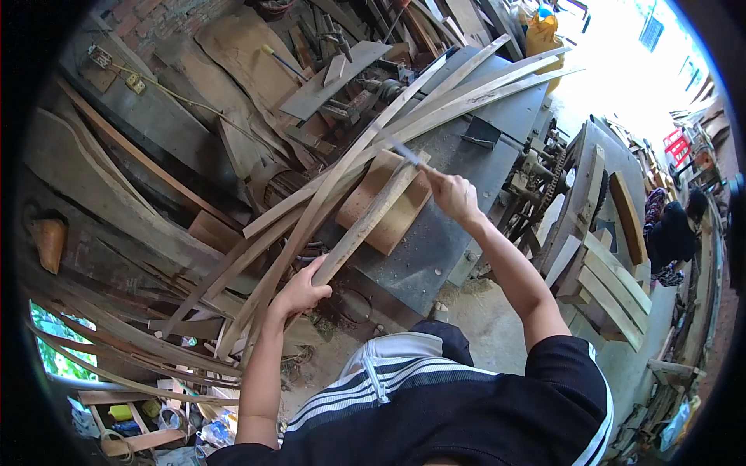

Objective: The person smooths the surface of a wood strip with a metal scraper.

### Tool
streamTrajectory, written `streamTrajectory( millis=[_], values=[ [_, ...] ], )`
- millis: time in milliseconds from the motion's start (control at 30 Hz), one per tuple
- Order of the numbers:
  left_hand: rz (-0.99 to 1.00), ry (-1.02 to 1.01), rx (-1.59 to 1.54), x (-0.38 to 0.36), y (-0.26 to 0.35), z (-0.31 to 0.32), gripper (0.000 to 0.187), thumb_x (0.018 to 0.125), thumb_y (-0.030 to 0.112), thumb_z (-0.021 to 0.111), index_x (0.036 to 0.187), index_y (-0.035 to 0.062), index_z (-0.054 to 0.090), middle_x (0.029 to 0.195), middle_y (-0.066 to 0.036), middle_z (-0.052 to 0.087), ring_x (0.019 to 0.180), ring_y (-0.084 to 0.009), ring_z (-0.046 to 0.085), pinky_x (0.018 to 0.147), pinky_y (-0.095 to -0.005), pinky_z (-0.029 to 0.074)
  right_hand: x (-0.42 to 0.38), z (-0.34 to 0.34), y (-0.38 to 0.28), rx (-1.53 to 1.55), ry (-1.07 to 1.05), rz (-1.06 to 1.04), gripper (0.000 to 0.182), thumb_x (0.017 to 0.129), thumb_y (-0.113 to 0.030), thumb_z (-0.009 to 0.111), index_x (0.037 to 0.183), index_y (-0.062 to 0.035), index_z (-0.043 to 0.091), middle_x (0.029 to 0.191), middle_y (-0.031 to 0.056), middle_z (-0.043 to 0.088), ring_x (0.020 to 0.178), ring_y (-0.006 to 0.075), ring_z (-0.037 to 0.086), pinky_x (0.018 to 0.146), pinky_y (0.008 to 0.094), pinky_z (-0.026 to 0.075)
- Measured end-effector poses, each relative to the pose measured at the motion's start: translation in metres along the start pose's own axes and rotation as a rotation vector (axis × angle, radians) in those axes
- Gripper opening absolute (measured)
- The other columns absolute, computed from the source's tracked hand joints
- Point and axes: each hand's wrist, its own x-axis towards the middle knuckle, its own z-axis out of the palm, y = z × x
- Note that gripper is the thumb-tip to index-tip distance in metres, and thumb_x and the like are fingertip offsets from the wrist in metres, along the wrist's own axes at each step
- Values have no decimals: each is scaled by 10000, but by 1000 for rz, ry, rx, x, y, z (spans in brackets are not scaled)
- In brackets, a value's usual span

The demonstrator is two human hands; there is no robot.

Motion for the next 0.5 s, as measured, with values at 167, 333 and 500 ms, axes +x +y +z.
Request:
streamTrajectory(
  millis=[167, 333, 500],
  values=[
    [-131, -51, -164, 5, 12, 3, 854, 782, 95, 634, 1573, 181, 324, 702, -18, 511, 493, -120, 476, 435, -291, 409, -39, 26, -44, 9, -134, -97, 453, 931, -187, 605, 1374, -281, 627, 749, 142, 719, 570, 319, 695, 485, 429, 565],
    [-156, -106, -248, -4, 10, -3, 863, 778, 80, 621, 1580, 175, 316, 691, -12, 508, 491, -107, 463, 431, -283, 399, -45, 5, -34, -30, -121, -243, 503, 933, -166, 570, 1418, -299, 578, 702, 102, 678, 520, 248, 655, 430, 375, 542],
    [-192, -117, -315, -6, 8, 0, 871, 782, 65, 615, 1587, 176, 303, 671, 0, 504, 484, -94, 454, 437, -270, 393, -26, 23, 38, 164, 65, 159, 375, 1004, -243, 520, 1353, -334, 622, 866, 225, 702, 815, 445, 691, 668, 524, 556]
  ],
)
